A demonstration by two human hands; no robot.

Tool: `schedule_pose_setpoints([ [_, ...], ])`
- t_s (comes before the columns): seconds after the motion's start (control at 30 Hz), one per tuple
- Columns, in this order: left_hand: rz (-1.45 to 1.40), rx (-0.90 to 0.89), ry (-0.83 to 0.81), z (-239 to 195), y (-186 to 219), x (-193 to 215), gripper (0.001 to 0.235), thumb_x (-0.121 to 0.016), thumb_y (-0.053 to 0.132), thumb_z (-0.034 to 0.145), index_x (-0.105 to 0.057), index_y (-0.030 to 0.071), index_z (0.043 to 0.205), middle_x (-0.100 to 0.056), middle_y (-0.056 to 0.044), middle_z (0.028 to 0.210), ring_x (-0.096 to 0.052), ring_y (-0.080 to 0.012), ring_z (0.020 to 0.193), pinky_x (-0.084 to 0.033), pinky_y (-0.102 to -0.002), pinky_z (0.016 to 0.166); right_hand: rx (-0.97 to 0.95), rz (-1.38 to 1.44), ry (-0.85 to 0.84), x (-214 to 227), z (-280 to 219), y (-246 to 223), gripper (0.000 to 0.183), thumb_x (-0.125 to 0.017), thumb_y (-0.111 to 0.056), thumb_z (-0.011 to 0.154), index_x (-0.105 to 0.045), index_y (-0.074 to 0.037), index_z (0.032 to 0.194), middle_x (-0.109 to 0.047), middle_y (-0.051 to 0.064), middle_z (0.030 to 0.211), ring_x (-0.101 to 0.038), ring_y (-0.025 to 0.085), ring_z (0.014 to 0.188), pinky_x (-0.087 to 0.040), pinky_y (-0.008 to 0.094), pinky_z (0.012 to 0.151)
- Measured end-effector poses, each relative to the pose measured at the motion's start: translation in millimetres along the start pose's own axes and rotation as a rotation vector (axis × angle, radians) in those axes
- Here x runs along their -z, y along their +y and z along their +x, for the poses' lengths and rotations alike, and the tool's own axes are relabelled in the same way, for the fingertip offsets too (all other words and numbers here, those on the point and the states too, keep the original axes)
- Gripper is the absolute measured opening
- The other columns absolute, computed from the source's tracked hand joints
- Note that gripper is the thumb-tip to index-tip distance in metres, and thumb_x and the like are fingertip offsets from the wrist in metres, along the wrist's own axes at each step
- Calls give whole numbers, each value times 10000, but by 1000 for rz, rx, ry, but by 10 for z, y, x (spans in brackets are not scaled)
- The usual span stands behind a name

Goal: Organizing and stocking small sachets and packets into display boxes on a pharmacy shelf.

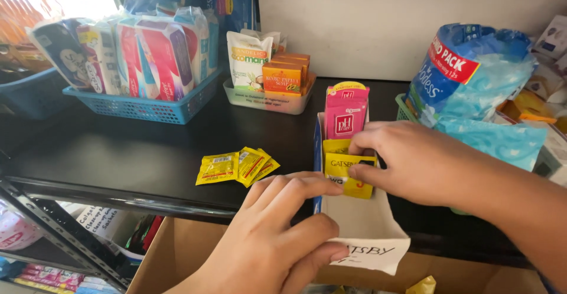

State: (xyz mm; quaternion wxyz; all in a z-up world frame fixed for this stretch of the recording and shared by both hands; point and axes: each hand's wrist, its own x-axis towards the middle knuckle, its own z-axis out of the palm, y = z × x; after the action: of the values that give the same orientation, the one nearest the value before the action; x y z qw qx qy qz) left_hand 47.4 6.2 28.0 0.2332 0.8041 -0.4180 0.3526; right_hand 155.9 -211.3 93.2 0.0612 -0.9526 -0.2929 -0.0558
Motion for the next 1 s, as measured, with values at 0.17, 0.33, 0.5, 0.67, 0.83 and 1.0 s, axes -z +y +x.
schedule_pose_setpoints([
  [0.17, 2, -21, 26, -3, -28, -18, 211, -790, 262, 925, -645, 110, 947, -605, -115, 1324, -595, -330, 1301, -443, -465, 1073, 19, 5, 50, -18, 1, 43, 359, -788, -359, 794, -696, -117, 1042, -709, 57, 1014, -674, 282, 988, -522, 425, 846],
  [0.33, -18, -44, 34, -27, -61, -68, 207, -788, 267, 942, -654, 115, 983, -601, -115, 1333, -595, -342, 1309, -452, -462, 1094, -52, -1, 73, 36, 9, -22, 293, -788, -311, 796, -667, -122, 983, -702, 51, 965, -675, 279, 933, -529, 424, 804],
  [0.5, -17, 9, -17, 20, -36, -17, 373, -770, 414, 930, -656, 93, 1082, -569, -141, 1401, -538, -373, 1380, -427, -494, 1126, 19, 88, 181, -90, 29, 82, 350, -808, -286, 727, -640, -117, 982, -700, 39, 973, -680, 267, 939, -528, 420, 744],
  [0.67, 54, 85, -71, 16, -70, -38, 648, -718, 566, 905, -650, 53, 1296, -550, -166, 1437, -476, -396, 1426, -377, -523, 1146, -67, 87, 170, 57, -15, -94, 285, -802, -261, 772, -644, -120, 962, -707, 51, 845, -692, 262, 862, -533, 421, 740],
  [0.83, 69, 107, -112, -9, -124, -70, 738, -688, 598, 932, -598, 48, 1417, -537, -171, 1493, -458, -399, 1463, -363, -526, 1182, -47, 67, 204, 11, -5, -27, 274, -801, -260, 775, -633, -112, 935, -704, 54, 842, -684, 267, 862, -530, 429, 726],
  [1.0, 82, 116, -106, -19, -119, 25, 730, -684, 571, 927, -575, 44, 1421, -537, -174, 1489, -464, -400, 1446, -336, -535, 1174, 40, 72, 278, -61, -24, 107, 346, -824, -277, 726, -634, -108, 961, -669, 55, 946, -674, 269, 874, -530, 417, 729],
])
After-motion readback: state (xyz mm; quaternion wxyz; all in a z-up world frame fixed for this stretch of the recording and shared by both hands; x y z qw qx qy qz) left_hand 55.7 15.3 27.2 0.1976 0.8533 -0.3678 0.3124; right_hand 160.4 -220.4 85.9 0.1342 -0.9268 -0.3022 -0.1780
